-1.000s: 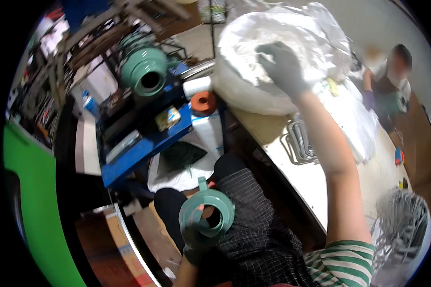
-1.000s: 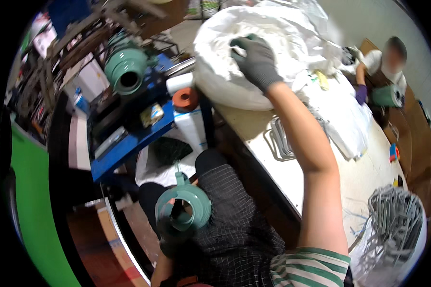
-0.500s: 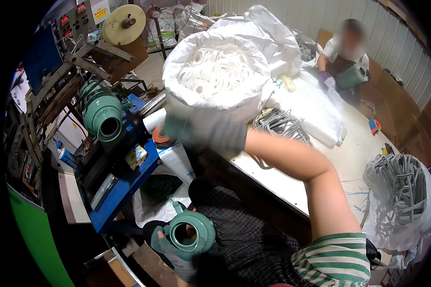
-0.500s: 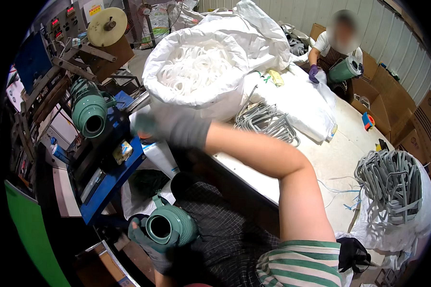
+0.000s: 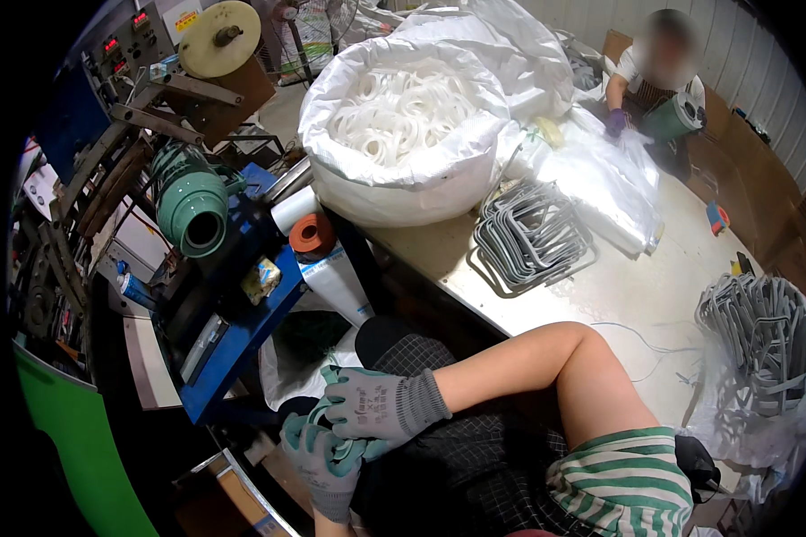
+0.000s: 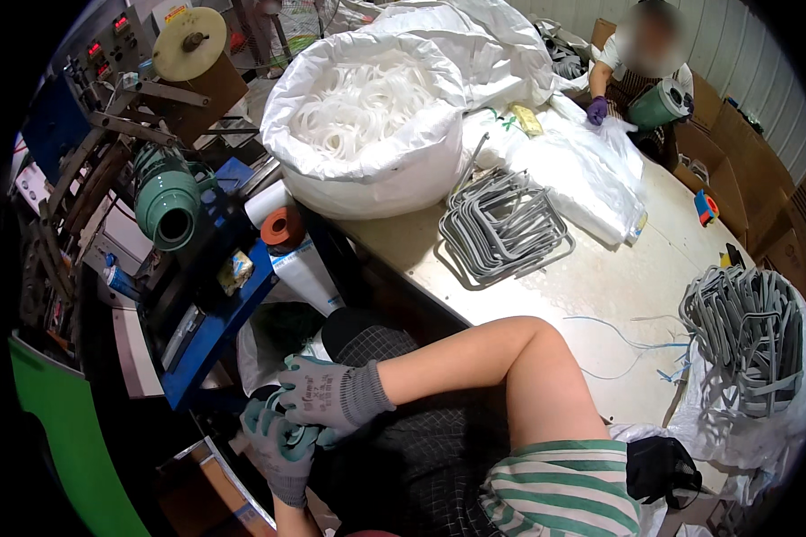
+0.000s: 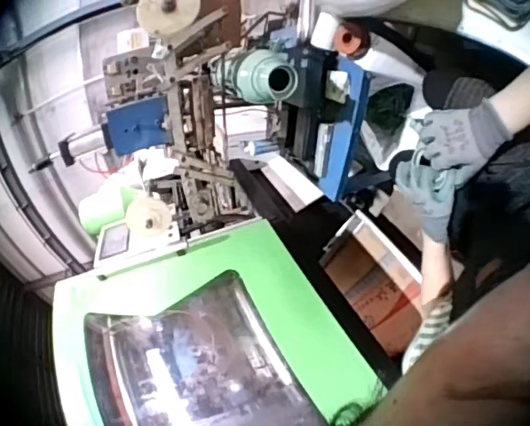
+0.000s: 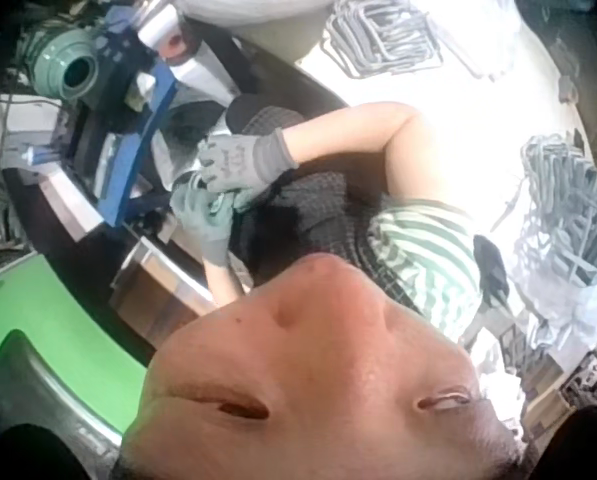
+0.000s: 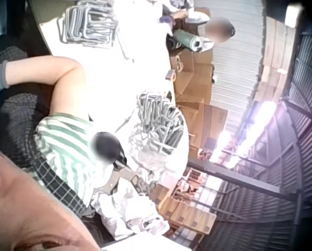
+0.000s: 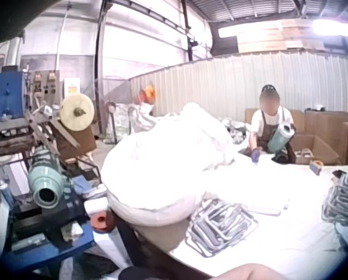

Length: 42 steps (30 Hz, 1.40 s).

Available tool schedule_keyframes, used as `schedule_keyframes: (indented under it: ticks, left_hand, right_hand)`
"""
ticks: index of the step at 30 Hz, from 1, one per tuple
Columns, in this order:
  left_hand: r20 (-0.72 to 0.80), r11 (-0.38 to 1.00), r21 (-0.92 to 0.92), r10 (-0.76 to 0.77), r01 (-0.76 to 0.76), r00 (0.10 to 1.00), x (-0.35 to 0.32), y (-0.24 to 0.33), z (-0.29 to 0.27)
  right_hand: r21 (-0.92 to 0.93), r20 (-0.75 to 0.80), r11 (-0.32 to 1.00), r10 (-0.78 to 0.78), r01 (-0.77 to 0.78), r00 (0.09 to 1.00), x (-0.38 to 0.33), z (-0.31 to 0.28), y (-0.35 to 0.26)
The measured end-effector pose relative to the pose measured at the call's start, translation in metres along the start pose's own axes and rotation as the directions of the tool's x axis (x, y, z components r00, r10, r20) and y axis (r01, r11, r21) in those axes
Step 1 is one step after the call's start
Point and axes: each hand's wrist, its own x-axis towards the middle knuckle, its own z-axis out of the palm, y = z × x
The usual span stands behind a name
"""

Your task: The person assembles green kettles by inserting metal hangers into the body, applying a label, and placing the finished units on a nearby table. The process is repeated for multiple kettles.

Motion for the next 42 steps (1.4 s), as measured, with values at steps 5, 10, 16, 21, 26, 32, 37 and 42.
schedule_keyframes:
  ticks: [5, 10, 16, 21, 26, 32, 37, 42]
  left_hand:
    - [0.039, 0.989, 0.147, 0.023, -0.028, 0.999, 0.024, 0.02, -0.014]
    - [0.054, 0.986, 0.14, -0.1, 0.092, 0.994, 0.02, 0.024, -0.019]
    - [0.242, 0.955, 0.285, 0.016, -0.086, 0.97, 0.075, 0.02, -0.051]
    - [0.457, 0.981, 0.032, 0.156, -0.192, 0.875, 0.072, -0.007, -0.044]
    - [0.335, 0.953, 0.131, 0.216, -0.273, 0.917, 0.067, -0.008, -0.029]
    - [0.359, 0.959, -0.269, 0.019, 0.084, 0.933, 0.066, -0.021, -0.04]
    - [0.08, 0.894, -0.444, -0.026, 0.059, 0.996, 0.07, -0.044, -0.014]
    - [0.049, 0.957, -0.284, 0.071, -0.054, 0.996, 0.096, -0.053, 0.007]
  right_hand:
    - [0.002, -0.213, 0.999, 0.037, -0.038, 0.976, -0.007, 0.019, 0.001]
    - [-0.016, -0.191, 0.999, -0.034, 0.032, 0.981, -0.003, 0.029, -0.002]
    - [0.215, -0.341, 0.976, 0.108, -0.034, 0.934, -0.006, 0.022, -0.008]
    - [0.052, -0.287, 0.999, 0.005, 0.01, 0.958, -0.009, 0.039, -0.008]
    - [0.162, -0.235, 0.986, 0.076, -0.038, 0.969, -0.024, 0.055, 0.001]
    - [0.927, -0.286, 0.372, 0.766, -0.034, 0.576, -0.032, 0.03, 0.064]
    - [0.821, 0.563, -0.493, 0.784, -0.289, 0.264, -0.072, 0.13, 0.228]
    - [0.881, 0.297, -0.136, 0.905, -0.453, 0.306, -0.069, 0.164, 0.237]
